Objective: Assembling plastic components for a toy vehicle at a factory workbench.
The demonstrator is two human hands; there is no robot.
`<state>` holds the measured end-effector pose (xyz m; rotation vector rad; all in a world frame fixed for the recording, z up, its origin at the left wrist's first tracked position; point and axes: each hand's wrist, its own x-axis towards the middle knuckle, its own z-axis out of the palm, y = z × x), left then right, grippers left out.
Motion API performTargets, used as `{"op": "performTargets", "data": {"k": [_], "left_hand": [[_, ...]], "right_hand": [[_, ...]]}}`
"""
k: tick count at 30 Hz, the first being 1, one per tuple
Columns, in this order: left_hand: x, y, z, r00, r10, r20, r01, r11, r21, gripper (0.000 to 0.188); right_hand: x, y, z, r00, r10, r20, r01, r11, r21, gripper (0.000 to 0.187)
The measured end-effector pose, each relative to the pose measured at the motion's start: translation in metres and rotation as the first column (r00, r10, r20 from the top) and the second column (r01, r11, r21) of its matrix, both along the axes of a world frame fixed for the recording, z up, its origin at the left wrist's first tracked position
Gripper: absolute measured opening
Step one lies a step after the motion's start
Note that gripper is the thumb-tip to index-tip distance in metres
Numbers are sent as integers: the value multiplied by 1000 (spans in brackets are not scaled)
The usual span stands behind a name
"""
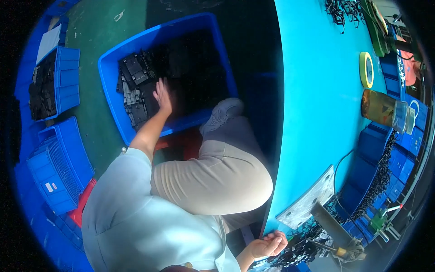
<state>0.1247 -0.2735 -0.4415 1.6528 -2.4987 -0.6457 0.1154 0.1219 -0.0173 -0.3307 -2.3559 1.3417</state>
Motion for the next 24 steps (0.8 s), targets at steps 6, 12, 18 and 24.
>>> {"op": "performTargets", "data": {"k": [6, 12, 18, 24], "left_hand": [[14, -16, -28, 965, -175, 196, 114, 950, 291, 86], [4, -48, 18, 958, -283, 49, 246, 897, 366, 81], [17, -67, 19, 967, -95, 238, 91, 995, 26, 54], [33, -51, 19, 986, -104, 127, 56, 941, 335, 45]], "right_hand": [[-1, -4, 1, 1000, -29, 1, 29, 999, 16, 16], [0, 7, -2, 1000, -3, -8, 3, 1000, 16, 15], [0, 9, -2, 1000, 19, -18, -19, 1000, 2, 14], [0, 7, -3, 999, 13, -39, -13, 1000, 3, 15]]}}
